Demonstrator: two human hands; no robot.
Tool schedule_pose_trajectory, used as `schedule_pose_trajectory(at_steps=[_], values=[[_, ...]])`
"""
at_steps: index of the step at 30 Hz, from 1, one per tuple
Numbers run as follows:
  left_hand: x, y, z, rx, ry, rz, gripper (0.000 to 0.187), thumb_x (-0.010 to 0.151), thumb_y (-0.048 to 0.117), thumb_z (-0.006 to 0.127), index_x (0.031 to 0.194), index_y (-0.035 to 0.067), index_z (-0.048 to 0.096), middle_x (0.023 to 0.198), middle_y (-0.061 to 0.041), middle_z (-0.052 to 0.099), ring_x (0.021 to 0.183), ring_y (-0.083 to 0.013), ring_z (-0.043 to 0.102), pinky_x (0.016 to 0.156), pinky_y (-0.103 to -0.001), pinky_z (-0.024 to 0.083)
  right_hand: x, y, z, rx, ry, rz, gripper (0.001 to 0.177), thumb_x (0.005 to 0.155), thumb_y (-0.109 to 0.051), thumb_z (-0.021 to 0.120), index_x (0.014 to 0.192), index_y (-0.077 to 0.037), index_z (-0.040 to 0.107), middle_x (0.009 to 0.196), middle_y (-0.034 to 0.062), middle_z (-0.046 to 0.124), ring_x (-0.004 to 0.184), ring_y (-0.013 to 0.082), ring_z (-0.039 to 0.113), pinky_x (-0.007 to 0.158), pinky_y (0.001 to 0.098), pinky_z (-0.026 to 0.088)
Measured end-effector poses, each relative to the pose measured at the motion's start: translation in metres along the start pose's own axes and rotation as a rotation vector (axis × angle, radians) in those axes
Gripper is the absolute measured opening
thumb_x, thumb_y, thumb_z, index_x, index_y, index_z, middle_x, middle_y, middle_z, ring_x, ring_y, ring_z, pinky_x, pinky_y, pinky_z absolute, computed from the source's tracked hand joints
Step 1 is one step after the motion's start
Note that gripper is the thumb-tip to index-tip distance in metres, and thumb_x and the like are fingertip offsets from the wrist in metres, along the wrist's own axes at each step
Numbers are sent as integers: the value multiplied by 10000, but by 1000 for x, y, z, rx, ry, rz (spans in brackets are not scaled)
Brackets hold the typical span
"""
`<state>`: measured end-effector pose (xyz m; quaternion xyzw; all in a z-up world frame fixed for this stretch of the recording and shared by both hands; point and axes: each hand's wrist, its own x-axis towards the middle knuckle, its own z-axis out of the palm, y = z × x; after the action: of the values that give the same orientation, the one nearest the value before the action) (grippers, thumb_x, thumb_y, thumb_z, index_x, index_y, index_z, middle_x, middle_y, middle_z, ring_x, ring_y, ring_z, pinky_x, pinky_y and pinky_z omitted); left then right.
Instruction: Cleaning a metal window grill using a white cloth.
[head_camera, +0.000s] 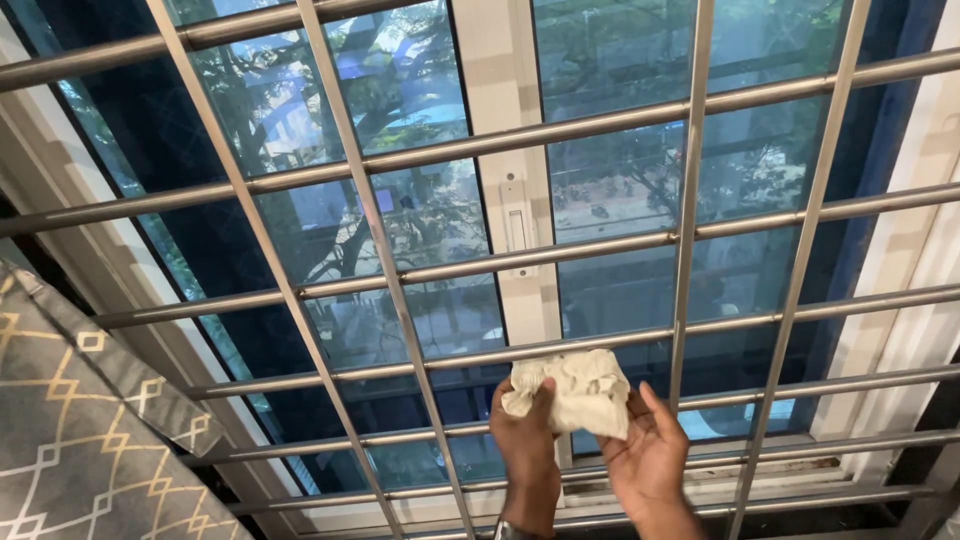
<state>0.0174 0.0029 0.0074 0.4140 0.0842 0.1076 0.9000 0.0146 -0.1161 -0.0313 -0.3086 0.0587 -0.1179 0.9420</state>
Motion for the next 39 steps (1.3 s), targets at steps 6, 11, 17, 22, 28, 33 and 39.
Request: schedule_pose_trajectory(at_steps=[6,11,17,22,28,33,39], values=[[16,-21,10,-454,-292,-109,582,856,46,549,1438,39,536,1254,-211,658,972,-310,627,789,-371,484,-9,-3,23,367,-340,-83,668,832,-190,385,1447,60,466,1366,222,544,1247,302,497,1089,430,362],[12,-26,11,-783,-613,-100,678,711,102,445,1382,21,498,1332,-223,586,985,-304,536,847,-374,420,7,-5,24,495,-650,-202,621,761,-133,513,1351,56,555,1251,196,610,1059,286,507,892,410,376],[29,-23,-59,-915,-495,55,589,753,116,542,1332,33,615,1122,-131,716,1160,-272,610,1121,-452,378,10,37,34,285,-565,-63,761,656,9,488,1417,-6,512,1394,204,570,1240,344,509,1025,456,343],[17,11,-76,-835,-475,219,695,755,191,506,1387,-98,513,1341,-223,625,1248,-321,583,1136,-461,404,-23,41,74,221,-417,189,1044,508,64,338,1550,-9,362,1485,271,455,1337,381,418,1189,457,272],[8,-3,-19,-783,-507,-53,766,685,145,504,1442,32,531,1374,-190,615,1244,-318,569,1059,-407,428,8,20,24,379,-534,-209,819,674,-45,464,1492,-10,437,1477,205,509,1256,360,502,1109,461,356],[-19,-12,18,-586,-463,-123,534,901,111,555,1421,1,498,1337,-199,610,1189,-279,602,1029,-392,485,-6,-13,11,229,-247,-250,734,793,-44,376,1523,-38,446,1452,176,533,1224,288,510,1075,396,376],[-28,-35,-11,-304,-137,-162,623,813,-33,708,1409,-23,528,1188,-246,631,1029,-354,639,825,-411,504,-27,-3,-20,-21,-66,-185,571,958,-111,441,1524,-39,459,1410,174,562,1154,237,531,854,346,381]])
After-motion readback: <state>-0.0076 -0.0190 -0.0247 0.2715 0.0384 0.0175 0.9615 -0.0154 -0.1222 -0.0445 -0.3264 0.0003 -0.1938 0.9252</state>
